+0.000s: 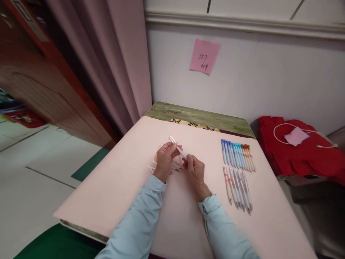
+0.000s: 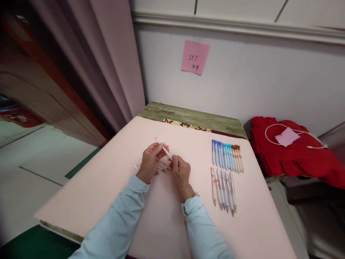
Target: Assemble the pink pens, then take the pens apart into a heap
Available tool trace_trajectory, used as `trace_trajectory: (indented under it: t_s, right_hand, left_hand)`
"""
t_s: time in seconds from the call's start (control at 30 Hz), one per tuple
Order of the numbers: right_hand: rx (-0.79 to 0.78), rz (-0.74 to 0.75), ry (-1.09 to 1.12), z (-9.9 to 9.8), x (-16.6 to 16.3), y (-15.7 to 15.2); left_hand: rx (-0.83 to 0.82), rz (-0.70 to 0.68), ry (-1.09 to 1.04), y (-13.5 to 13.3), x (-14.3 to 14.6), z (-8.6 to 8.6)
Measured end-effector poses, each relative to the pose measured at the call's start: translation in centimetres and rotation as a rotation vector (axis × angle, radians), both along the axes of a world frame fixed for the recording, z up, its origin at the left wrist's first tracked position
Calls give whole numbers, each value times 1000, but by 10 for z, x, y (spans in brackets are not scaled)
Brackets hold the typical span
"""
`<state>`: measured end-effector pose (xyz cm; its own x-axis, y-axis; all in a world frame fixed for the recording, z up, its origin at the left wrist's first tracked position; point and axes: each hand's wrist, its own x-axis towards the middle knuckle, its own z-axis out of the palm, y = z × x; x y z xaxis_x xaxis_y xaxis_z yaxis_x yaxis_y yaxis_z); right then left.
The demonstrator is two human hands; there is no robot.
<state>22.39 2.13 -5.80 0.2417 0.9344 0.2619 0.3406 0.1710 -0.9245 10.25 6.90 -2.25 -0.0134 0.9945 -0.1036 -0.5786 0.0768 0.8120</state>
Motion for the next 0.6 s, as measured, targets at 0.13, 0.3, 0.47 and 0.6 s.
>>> trace_trajectory:
  t_s: [0.13,0.3,0.47,0.6]
  right_hand:
    - [50,-99,-31,0,-3,2]
    - [24,-105,-62,0,-2,2]
    - [-5,-10,-70,0,0,0]
    - [27,-91,-72,1,-2,0]
  left_hand:
    - [-2,9,12,0,-1,1]
    - [-2,5,17,0,0,1]
    - [8,-5,20,0,-1,1]
    - [6,-4,21,1,-1,1]
